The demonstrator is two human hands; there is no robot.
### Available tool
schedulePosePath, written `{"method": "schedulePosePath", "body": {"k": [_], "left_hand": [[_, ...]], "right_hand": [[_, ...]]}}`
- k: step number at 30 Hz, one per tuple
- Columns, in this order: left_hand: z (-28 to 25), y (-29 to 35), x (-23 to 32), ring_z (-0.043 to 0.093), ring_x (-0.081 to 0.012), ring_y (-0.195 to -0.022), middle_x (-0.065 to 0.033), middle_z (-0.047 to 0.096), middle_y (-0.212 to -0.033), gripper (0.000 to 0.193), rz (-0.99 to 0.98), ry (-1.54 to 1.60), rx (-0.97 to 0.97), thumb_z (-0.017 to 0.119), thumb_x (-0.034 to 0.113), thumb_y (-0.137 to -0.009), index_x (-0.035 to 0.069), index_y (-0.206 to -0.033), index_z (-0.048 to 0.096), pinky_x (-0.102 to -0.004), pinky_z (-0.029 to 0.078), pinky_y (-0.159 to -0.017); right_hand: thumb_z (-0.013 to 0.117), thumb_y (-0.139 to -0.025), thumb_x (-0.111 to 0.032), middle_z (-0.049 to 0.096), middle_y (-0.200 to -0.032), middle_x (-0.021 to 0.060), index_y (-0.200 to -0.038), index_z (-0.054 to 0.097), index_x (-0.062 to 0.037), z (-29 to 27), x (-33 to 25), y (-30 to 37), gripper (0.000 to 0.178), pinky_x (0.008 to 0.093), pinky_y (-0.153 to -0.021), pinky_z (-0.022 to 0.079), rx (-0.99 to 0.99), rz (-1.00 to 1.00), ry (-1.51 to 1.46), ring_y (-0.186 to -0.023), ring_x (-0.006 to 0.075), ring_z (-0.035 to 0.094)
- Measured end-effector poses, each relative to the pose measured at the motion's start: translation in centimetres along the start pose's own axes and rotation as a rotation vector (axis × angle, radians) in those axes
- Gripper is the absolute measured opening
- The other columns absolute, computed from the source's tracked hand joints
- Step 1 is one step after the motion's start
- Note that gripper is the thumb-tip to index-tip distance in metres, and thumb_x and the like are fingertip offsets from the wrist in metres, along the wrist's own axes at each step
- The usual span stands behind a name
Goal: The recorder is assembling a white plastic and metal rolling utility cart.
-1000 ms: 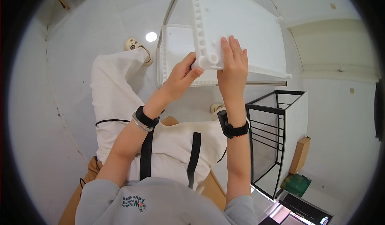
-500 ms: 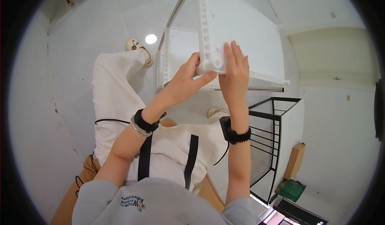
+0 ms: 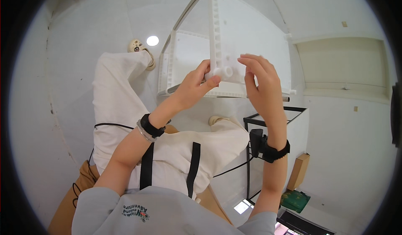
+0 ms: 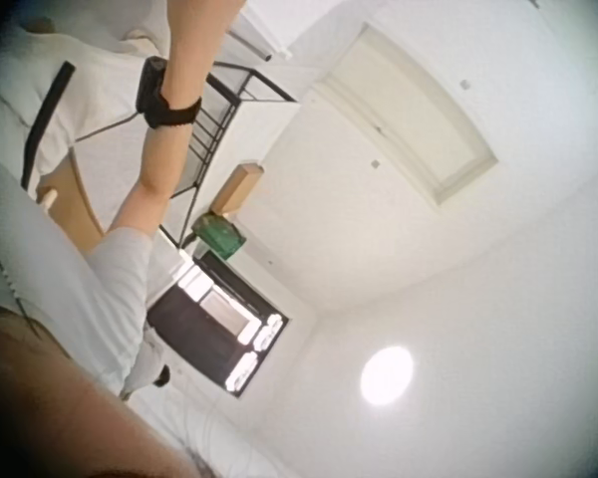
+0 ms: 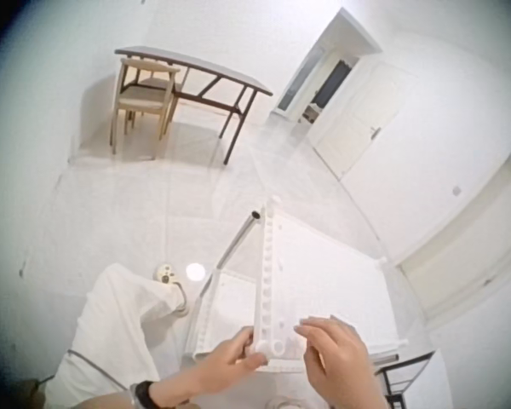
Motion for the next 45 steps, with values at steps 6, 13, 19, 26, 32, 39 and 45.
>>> {"method": "schedulePosePath", "body": {"k": [6, 13, 19, 26, 32, 39, 45], "left_hand": [[-0.3, 0.1, -0.3, 0.051, -0.0144, -0.088, -0.0074, 0.052, -0.100, 0.044, 0.028, 0.113, -0.077, 0.043, 0.032, -0.091, -0.002, -0.119, 0.039, -0.0281, 0.040, -0.081], [-0.9, 0.2, -0.5, 0.047, -0.0133, -0.095, -0.0068, 0.052, -0.108, 0.039, -0.081, 0.213, -0.035, 0.046, 0.026, -0.090, -0.002, -0.117, 0.046, -0.0289, 0.037, -0.088], [-1.9, 0.0, -1.0, 0.045, -0.0143, -0.098, -0.0069, 0.051, -0.110, 0.041, -0.019, 0.008, 0.051, 0.053, 0.025, -0.086, 0.001, -0.118, 0.046, -0.0287, 0.035, -0.088], [-1.2, 0.5, 0.5, 0.044, -0.0153, -0.105, -0.0051, 0.050, -0.110, 0.046, 0.021, -0.222, 0.059, 0.057, 0.026, -0.083, 0.000, -0.119, 0.044, -0.0307, 0.032, -0.094], [-1.1, -0.1, 2.2, 0.045, -0.0144, -0.100, -0.0052, 0.051, -0.107, 0.048, 0.062, -0.537, 0.027, 0.060, 0.024, -0.080, -0.002, -0.117, 0.045, -0.0288, 0.033, -0.091], [-0.3, 0.2, 1.1, 0.046, -0.0106, -0.093, -0.0024, 0.052, -0.102, 0.043, -0.076, -0.318, -0.053, 0.056, 0.022, -0.083, -0.004, -0.116, 0.046, -0.0238, 0.035, -0.086], [0.1, 0.4, 0.0, 0.043, -0.0064, -0.081, -0.0012, 0.052, -0.099, 0.042, 0.042, -0.061, 0.012, 0.051, 0.027, -0.088, -0.002, -0.117, 0.045, -0.0191, 0.035, -0.070]], "right_hand": [[0.049, -0.073, 0.006, 0.055, -0.073, 0.0084, -0.081, 0.056, -0.0013, 1.3, 2.0, 6.1, 0.013, 0.0297, -0.064, 0.042, 0.494, 0.329, -0.228, -0.070, 0.0193, 0.054], [0.040, -0.090, -0.026, 0.055, -0.102, 0.0127, -0.108, 0.048, 0.0025, 12.5, 1.1, 9.1, 0.034, 0.0332, -0.088, 0.036, 0.479, 0.591, -0.917, -0.100, 0.0211, 0.051], [0.027, -0.091, -0.052, 0.049, -0.109, 0.0087, -0.117, 0.042, -0.0016, 13.9, 2.1, 6.3, 0.059, 0.0347, -0.089, 0.035, 0.578, 0.498, -1.489, -0.100, 0.0202, 0.047], [0.025, -0.092, -0.050, 0.052, -0.104, 0.0059, -0.115, 0.045, -0.0056, 15.7, 2.5, 6.8, 0.055, 0.0336, -0.085, 0.036, 0.766, 0.601, -1.568, -0.095, 0.0177, 0.047], [0.024, -0.091, -0.051, 0.051, -0.099, 0.0043, -0.114, 0.045, -0.0074, 15.6, 1.8, 5.9, 0.054, 0.0299, -0.080, 0.038, 0.744, 0.612, -1.575, -0.092, 0.0154, 0.047], [0.025, -0.091, -0.053, 0.052, -0.095, 0.0028, -0.111, 0.046, -0.0070, 17.7, 2.8, 6.9, 0.054, 0.0283, -0.074, 0.040, 0.657, 0.513, -1.699, -0.084, 0.0141, 0.050], [0.028, -0.089, -0.055, 0.054, -0.101, 0.0032, -0.112, 0.046, -0.0069, 19.2, 3.4, 8.5, 0.056, 0.0264, -0.078, 0.040, 0.722, 0.651, -1.607, -0.093, 0.0148, 0.052]]}}
Point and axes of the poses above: each hand's wrist, its own y-axis away from the middle knuckle, its own z-axis out of the palm, x = y × z, the point moved 9 cm from there along -y, towards the middle knuckle
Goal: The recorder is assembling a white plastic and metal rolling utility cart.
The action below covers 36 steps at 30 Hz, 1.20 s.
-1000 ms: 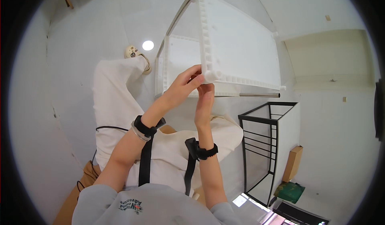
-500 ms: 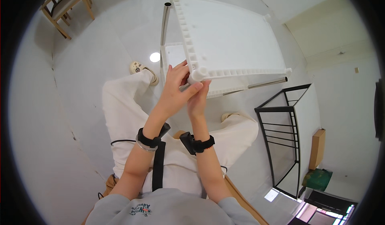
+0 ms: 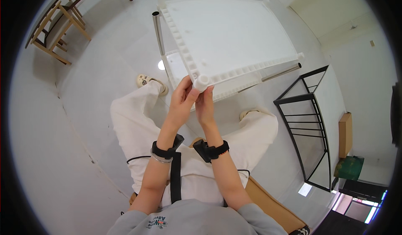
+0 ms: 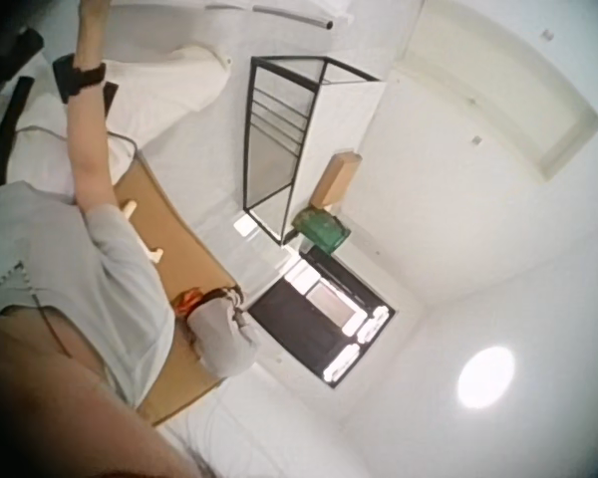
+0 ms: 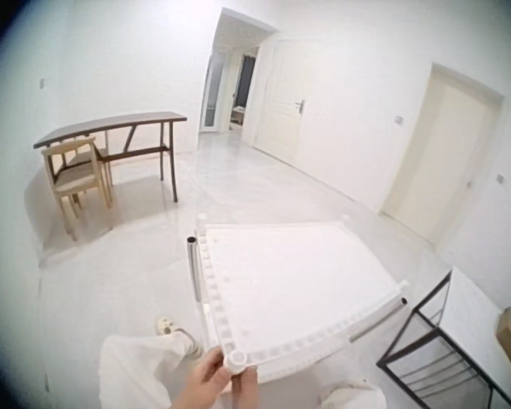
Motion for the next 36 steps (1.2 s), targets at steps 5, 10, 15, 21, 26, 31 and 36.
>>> {"method": "schedulePosePath", "body": {"k": [5, 10, 15, 21, 26, 31, 36], "left_hand": [[-1.8, -0.4, -1.2, 0.040, -0.0028, -0.067, 0.0000, 0.053, -0.088, 0.044, -0.058, 0.011, -0.036, 0.043, 0.037, -0.091, -0.001, -0.114, 0.048, -0.0162, 0.033, -0.058], [-1.3, -1.4, -2.7, 0.033, -0.0026, -0.055, 0.0050, 0.044, -0.067, 0.041, -0.225, -0.084, -0.081, 0.033, 0.039, -0.094, 0.003, -0.095, 0.053, -0.0173, 0.027, -0.048], [-0.6, -0.8, -3.3, 0.036, -0.0036, -0.053, 0.0042, 0.042, -0.062, 0.041, -0.320, -0.062, -0.169, 0.035, 0.042, -0.093, 0.005, -0.081, 0.050, -0.0170, 0.028, -0.049], [1.3, 0.3, -4.2, 0.038, -0.0061, -0.054, 0.0032, 0.041, -0.061, 0.043, -0.406, -0.053, -0.318, 0.037, 0.043, -0.092, 0.005, -0.074, 0.048, -0.0186, 0.032, -0.052], [2.0, 0.3, -4.0, 0.038, -0.0073, -0.054, 0.0025, 0.043, -0.062, 0.045, -0.365, -0.126, -0.348, 0.039, 0.044, -0.091, 0.004, -0.074, 0.050, -0.0213, 0.034, -0.053], [2.8, 0.5, -5.3, 0.047, -0.0092, -0.052, -0.0029, 0.051, -0.067, 0.048, -0.339, -0.027, -0.392, 0.041, 0.045, -0.090, 0.000, -0.077, 0.052, -0.0227, 0.039, -0.051], [3.9, 0.9, -5.6, 0.057, -0.0136, -0.058, -0.0069, 0.057, -0.069, 0.050, -0.316, -0.067, -0.471, 0.036, 0.049, -0.089, 0.001, -0.088, 0.050, -0.0231, 0.046, -0.060]], "right_hand": [[0.029, -0.089, -0.056, 0.053, -0.100, 0.0020, -0.113, 0.046, -0.0065, 0.1, -0.4, -0.4, 0.057, 0.0265, -0.078, 0.040, -0.077, -0.038, 0.016, -0.090, 0.0143, 0.052], [0.028, -0.089, -0.055, 0.053, -0.083, 0.0044, -0.103, 0.050, -0.0053, -1.4, 1.2, -0.2, 0.056, 0.0281, -0.069, 0.040, -0.069, -0.045, 0.124, -0.074, 0.0152, 0.051], [0.028, -0.089, -0.055, 0.054, -0.079, 0.0053, -0.098, 0.051, -0.0051, -1.0, -1.1, 0.9, 0.056, 0.0288, -0.068, 0.040, -0.023, -0.031, 0.038, -0.072, 0.0160, 0.052], [0.027, -0.090, -0.054, 0.055, -0.082, 0.0060, -0.100, 0.050, -0.0061, -0.3, -3.3, 1.9, 0.055, 0.0302, -0.075, 0.037, -0.269, 0.019, -0.029, -0.078, 0.0175, 0.053], [0.026, -0.089, -0.055, 0.055, -0.080, 0.0062, -0.097, 0.051, -0.0061, -2.0, -3.6, 2.6, 0.056, 0.0305, -0.077, 0.036, -0.034, -0.002, 0.027, -0.078, 0.0177, 0.052], [0.027, -0.089, -0.057, 0.053, -0.072, 0.0055, -0.096, 0.052, -0.0057, -2.9, -3.2, 2.7, 0.057, 0.0283, -0.060, 0.039, -0.095, -0.046, 0.021, -0.064, 0.0163, 0.051], [0.028, -0.087, -0.059, 0.053, -0.068, 0.0054, -0.094, 0.053, -0.0047, -3.1, -3.9, 3.2, 0.060, 0.0274, -0.053, 0.038, -0.037, -0.011, -0.038, -0.058, 0.0151, 0.050]]}}
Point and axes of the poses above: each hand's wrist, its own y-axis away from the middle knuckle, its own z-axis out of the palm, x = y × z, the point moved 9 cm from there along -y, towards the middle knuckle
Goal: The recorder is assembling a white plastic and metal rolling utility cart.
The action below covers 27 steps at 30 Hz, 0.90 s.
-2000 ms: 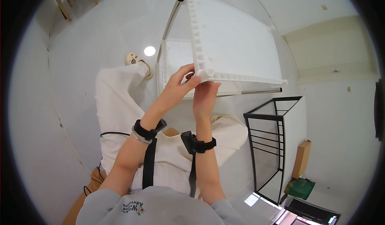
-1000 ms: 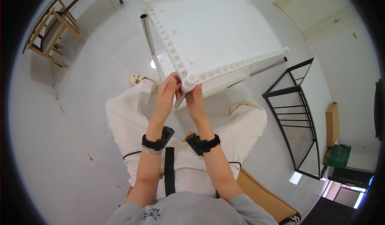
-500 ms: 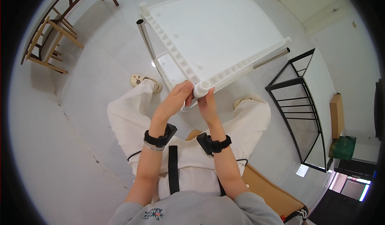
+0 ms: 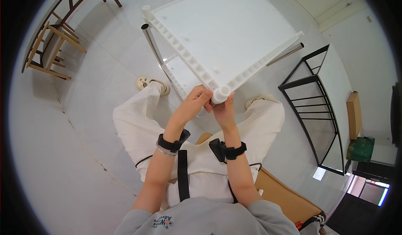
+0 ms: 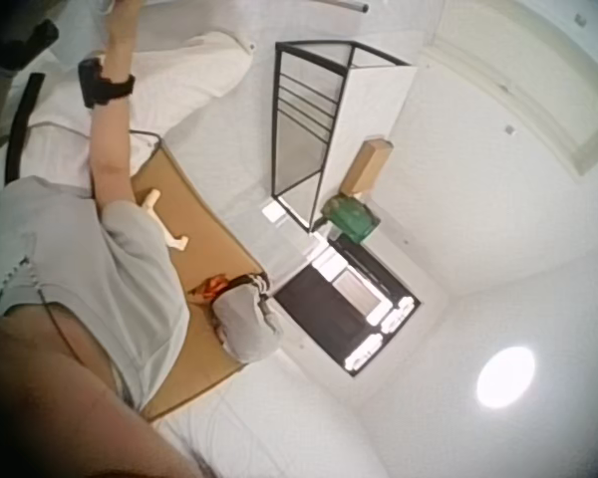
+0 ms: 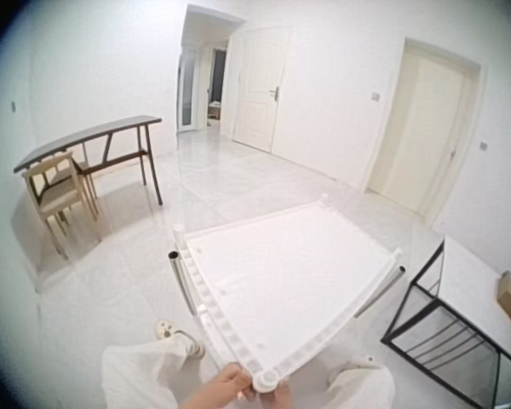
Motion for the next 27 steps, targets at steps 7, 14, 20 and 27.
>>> {"method": "schedulePosePath", "body": {"k": [7, 14, 20, 27], "left_hand": [[-0.1, 0.5, -0.5, 0.048, -0.0095, -0.054, -0.0049, 0.052, -0.067, 0.051, -0.066, 0.046, 0.063, 0.038, 0.048, -0.090, 0.000, -0.074, 0.050, -0.0221, 0.038, -0.050], [-0.7, 0.9, -1.8, 0.048, -0.0097, -0.061, -0.0027, 0.050, -0.065, 0.045, -0.224, 0.072, 0.016, 0.040, 0.045, -0.090, 0.002, -0.079, 0.049, -0.0229, 0.038, -0.054], [0.1, 0.8, -0.7, 0.052, -0.0119, -0.067, -0.0039, 0.053, -0.067, 0.040, -0.122, 0.081, -0.062, 0.038, 0.038, -0.093, 0.001, -0.082, 0.051, -0.0245, 0.040, -0.071], [-0.1, 1.3, -1.2, 0.054, -0.0112, -0.068, -0.0050, 0.056, -0.071, 0.040, -0.178, 0.028, -0.005, 0.038, 0.036, -0.092, -0.001, -0.086, 0.052, -0.0246, 0.041, -0.070]], "right_hand": [[0.029, -0.088, -0.056, 0.053, -0.069, 0.0065, -0.096, 0.053, -0.0058, 0.8, -0.8, 0.1, 0.057, 0.0290, -0.056, 0.039, -0.093, -0.019, 0.014, -0.060, 0.0178, 0.050], [0.029, -0.089, -0.054, 0.054, -0.069, 0.0085, -0.094, 0.052, -0.0058, 0.7, -1.3, 0.1, 0.054, 0.0299, -0.059, 0.040, -0.025, -0.037, 0.036, -0.062, 0.0199, 0.051], [0.030, -0.088, -0.057, 0.053, -0.068, 0.0082, -0.096, 0.051, -0.0058, 0.0, 0.0, 0.3, 0.056, 0.0287, -0.056, 0.039, -0.073, 0.015, -0.020, -0.061, 0.0189, 0.051], [0.034, -0.087, -0.056, 0.055, -0.086, 0.0052, -0.109, 0.047, -0.0070, 0.2, -0.4, 0.6, 0.055, 0.0292, -0.057, 0.040, 0.005, 0.013, -0.023, -0.070, 0.0173, 0.053]]}}
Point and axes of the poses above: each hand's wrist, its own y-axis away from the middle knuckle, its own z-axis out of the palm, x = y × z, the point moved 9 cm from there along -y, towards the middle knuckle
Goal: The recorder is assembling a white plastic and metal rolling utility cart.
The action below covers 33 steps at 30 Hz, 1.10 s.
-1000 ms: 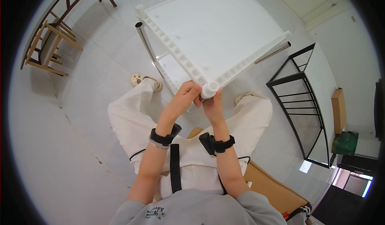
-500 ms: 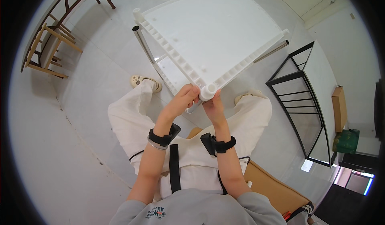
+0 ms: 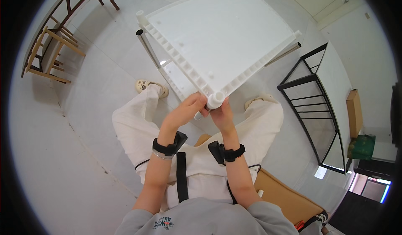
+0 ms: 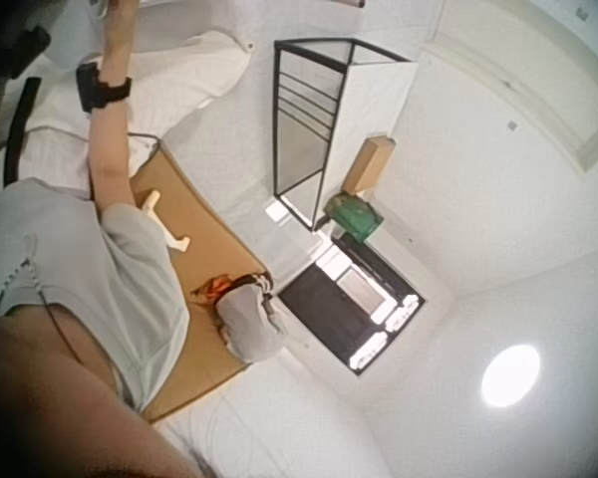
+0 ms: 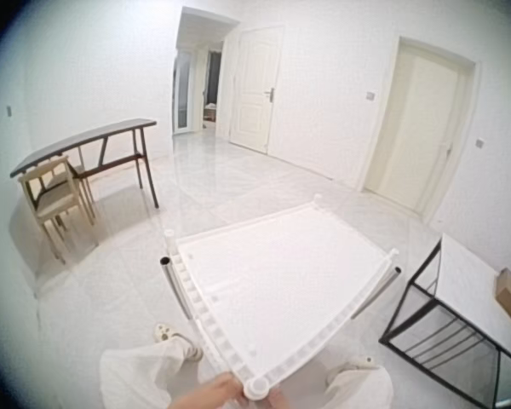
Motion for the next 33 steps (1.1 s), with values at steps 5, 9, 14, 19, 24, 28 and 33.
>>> {"method": "schedulePosePath", "body": {"k": [5, 9, 14, 19, 24, 28, 33], "left_hand": [[0.2, 0.1, 0.3, 0.054, -0.0101, -0.064, -0.0057, 0.056, -0.072, 0.045, 0.104, 0.028, 0.188, 0.038, 0.040, -0.092, -0.002, -0.083, 0.053, -0.0233, 0.044, -0.062], [0.2, 0.0, 1.1, 0.052, -0.0092, -0.055, -0.0045, 0.054, -0.070, 0.056, 0.194, 0.080, 0.179, 0.039, 0.049, -0.089, -0.003, -0.078, 0.056, -0.0212, 0.043, -0.051], [0.8, -0.1, 1.4, 0.051, -0.0085, -0.051, -0.0030, 0.051, -0.066, 0.062, 0.237, 0.073, 0.181, 0.039, 0.054, -0.086, -0.003, -0.075, 0.057, -0.0203, 0.042, -0.048], [1.3, -0.2, 1.5, 0.050, -0.0075, -0.052, -0.0034, 0.049, -0.067, 0.063, 0.251, 0.115, 0.172, 0.037, 0.054, -0.087, -0.004, -0.075, 0.057, -0.0195, 0.042, -0.048], [1.3, -0.2, 1.5, 0.050, -0.0077, -0.053, -0.0032, 0.049, -0.068, 0.063, 0.252, 0.120, 0.162, 0.037, 0.055, -0.087, -0.005, -0.075, 0.056, -0.0202, 0.042, -0.048], [1.9, -0.6, 1.4, 0.049, -0.0085, -0.053, -0.0032, 0.047, -0.068, 0.063, 0.223, 0.128, 0.174, 0.037, 0.055, -0.087, -0.005, -0.075, 0.055, -0.0207, 0.042, -0.049], [1.9, -0.6, 0.3, 0.053, -0.0096, -0.056, -0.0049, 0.052, -0.066, 0.056, 0.219, 0.127, 0.111, 0.040, 0.049, -0.088, -0.004, -0.078, 0.055, -0.0217, 0.043, -0.051]], "right_hand": [[0.033, -0.087, -0.057, 0.055, -0.085, 0.0041, -0.108, 0.048, -0.0070, -1.6, 1.4, 0.3, 0.056, 0.0280, -0.056, 0.039, 0.100, -0.003, 0.010, -0.069, 0.0153, 0.052], [0.030, -0.085, -0.062, 0.053, -0.077, 0.0028, -0.100, 0.052, -0.0062, -0.6, 1.6, 0.2, 0.062, 0.0268, -0.055, 0.037, 0.017, 0.026, 0.013, -0.064, 0.0131, 0.049], [0.027, -0.083, -0.066, 0.051, -0.070, 0.0017, -0.093, 0.053, -0.0057, -0.6, 1.1, 0.3, 0.067, 0.0259, -0.052, 0.034, 0.032, 0.040, 0.059, -0.060, 0.0120, 0.046], [0.023, -0.081, -0.069, 0.048, -0.063, 0.0001, -0.087, 0.053, -0.0060, -0.8, 1.0, 0.5, 0.070, 0.0250, -0.049, 0.032, 0.071, 0.068, 0.085, -0.056, 0.0109, 0.043], [0.025, -0.081, -0.069, 0.046, -0.060, -0.0013, -0.083, 0.054, -0.0059, -0.4, 0.7, 0.3, 0.070, 0.0227, -0.049, 0.030, 0.089, 0.067, 0.065, -0.055, 0.0087, 0.042], [0.023, -0.081, -0.069, 0.047, -0.064, -0.0008, -0.090, 0.054, -0.0052, -1.1, 0.5, 0.3, 0.072, 0.0225, -0.046, 0.029, 0.047, 0.051, 0.086, -0.053, 0.0087, 0.041], [0.026, -0.084, -0.065, 0.053, -0.079, 0.0025, -0.102, 0.052, -0.0059, -2.0, 0.5, 1.0, 0.067, 0.0250, -0.052, 0.036, 0.081, 0.059, 0.032, -0.064, 0.0121, 0.048]]}}
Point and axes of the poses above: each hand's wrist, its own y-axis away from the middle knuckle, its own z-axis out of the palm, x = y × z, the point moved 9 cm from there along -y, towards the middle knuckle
